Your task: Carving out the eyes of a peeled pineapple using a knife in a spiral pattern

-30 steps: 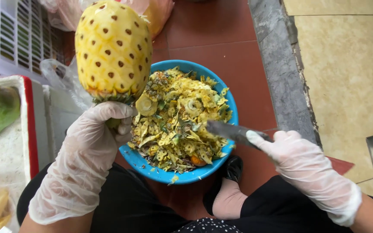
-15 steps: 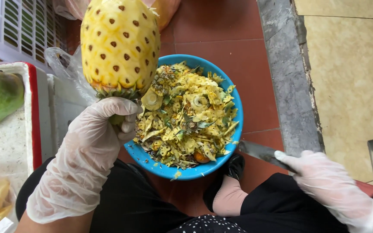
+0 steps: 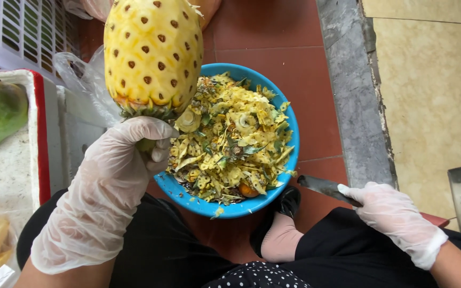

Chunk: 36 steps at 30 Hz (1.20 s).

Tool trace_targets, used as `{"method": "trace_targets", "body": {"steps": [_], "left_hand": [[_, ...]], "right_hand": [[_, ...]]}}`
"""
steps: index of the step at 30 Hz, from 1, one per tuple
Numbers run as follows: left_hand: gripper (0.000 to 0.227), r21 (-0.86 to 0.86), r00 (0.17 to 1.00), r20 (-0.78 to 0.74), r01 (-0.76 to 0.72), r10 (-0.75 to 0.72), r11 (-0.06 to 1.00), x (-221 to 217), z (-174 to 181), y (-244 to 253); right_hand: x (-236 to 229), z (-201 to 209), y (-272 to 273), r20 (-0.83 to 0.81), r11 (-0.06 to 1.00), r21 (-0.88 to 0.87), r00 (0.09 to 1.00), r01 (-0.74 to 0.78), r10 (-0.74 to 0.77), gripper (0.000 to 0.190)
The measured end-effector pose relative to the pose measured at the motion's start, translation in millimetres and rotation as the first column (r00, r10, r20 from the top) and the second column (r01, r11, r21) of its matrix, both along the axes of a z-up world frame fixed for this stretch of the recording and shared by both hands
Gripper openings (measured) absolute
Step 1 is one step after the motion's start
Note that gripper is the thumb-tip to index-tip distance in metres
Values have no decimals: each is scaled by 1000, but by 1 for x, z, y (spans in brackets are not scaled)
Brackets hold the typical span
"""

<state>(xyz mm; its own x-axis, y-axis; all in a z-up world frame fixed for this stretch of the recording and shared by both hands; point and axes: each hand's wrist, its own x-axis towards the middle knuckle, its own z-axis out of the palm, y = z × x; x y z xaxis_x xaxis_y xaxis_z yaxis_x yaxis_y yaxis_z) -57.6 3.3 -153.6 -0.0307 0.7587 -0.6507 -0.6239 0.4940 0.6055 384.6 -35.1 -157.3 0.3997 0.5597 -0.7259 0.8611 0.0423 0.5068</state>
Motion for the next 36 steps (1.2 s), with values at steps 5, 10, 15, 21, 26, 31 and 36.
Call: {"method": "trace_targets", "body": {"steps": [5,10,15,21,26,31,36], "left_hand": [[12,45,999,1,48,-48,998,-9,-8,-4],[8,-55,1000,-7,-16,16,998,-3,2,1],[10,-24,998,-64,2,-4,1000,1,9,-3],[10,-40,998,-67,-11,8,999,-2,8,-6],[10,-75,997,-65,-52,47,996,-4,7,-6],[16,-93,999,-3,-51,51,994,-2,5,-4],[21,-107,997,-25,-69,66,992,-2,13,-6]], "right_hand": [[-26,41,0,-109,963,109,965,248,-237,56],[-3,16,-17,-24,965,222,988,-142,151,54],[17,-49,-43,27,831,256,863,-493,504,62],[-44,1,-34,-46,951,89,952,-297,302,66],[-58,-4,-41,-125,947,-121,951,-299,284,63],[-76,-67,-77,-303,785,241,724,-571,620,61],[-95,-112,-75,-314,754,388,693,-530,649,63]]}}
